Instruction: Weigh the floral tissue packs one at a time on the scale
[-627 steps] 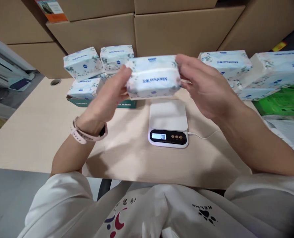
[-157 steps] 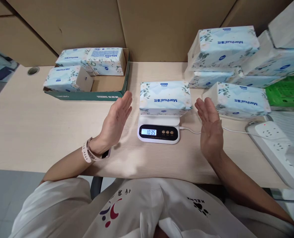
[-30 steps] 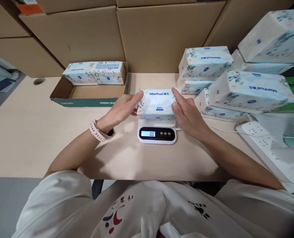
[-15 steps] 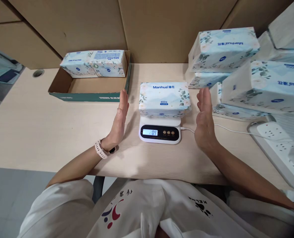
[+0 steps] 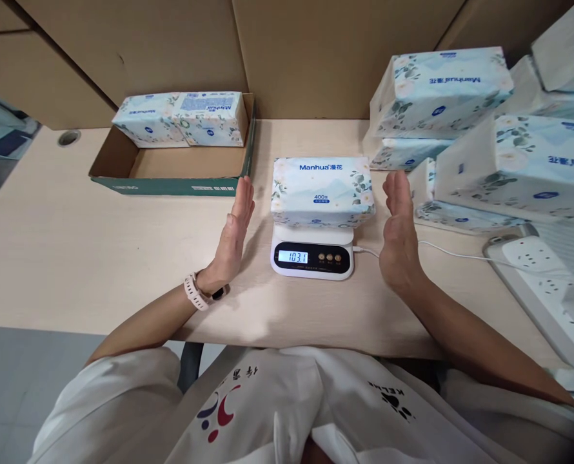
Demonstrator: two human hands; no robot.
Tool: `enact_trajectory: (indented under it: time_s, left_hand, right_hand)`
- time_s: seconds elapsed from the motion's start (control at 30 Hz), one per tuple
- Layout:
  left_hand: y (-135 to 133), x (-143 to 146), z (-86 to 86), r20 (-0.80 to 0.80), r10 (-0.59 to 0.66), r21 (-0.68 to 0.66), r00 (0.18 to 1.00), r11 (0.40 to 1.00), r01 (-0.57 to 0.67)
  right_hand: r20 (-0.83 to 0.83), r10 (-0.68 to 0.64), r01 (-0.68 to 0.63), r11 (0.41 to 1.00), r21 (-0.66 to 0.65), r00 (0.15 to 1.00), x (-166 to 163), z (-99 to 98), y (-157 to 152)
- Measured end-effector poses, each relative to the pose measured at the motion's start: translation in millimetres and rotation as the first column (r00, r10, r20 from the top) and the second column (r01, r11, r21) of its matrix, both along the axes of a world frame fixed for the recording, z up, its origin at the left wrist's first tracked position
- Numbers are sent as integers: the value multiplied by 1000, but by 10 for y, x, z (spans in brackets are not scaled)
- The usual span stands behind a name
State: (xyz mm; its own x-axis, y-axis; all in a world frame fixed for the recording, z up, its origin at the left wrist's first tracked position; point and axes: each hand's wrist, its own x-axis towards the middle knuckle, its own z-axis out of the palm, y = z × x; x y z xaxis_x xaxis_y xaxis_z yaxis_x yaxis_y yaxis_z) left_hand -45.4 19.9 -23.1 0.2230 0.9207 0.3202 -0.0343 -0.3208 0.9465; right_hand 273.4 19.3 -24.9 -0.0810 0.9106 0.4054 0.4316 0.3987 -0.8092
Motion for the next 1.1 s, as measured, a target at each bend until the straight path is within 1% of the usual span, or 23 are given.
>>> enact_trajectory:
  time_s: [0.13,0.3,0.5,0.7,0.87,1.1]
  left_hand:
    - [-1,-1,9,33,1,-22,999,1000,-1]
    - [0,4,42,42,-6,-12,999,1000,6]
    - [-3,24,89,87,38,-102,995,994,-29]
    - [-4,22,83,53,39,-78,998,996,-34]
    - [-2,15,84,71,32,-94,997,995,-25]
    - [4,16,78,65,39,-99,997,995,-33]
  right_hand:
    - [13,6,-5,1000,-5,1000,-7,10,-7]
    - [12,-7,7,1000,-8,1000,-27,46,-25]
    - [39,-24,25,999,-28,999,-42,88,-41]
    - [44,1,-1,1000,-9,999,-32,79,-42]
    - [59,-3,3,1000,0,998,-30,63,-33]
    - [55,-4,5,1000,-19,998,-34,58,-33]
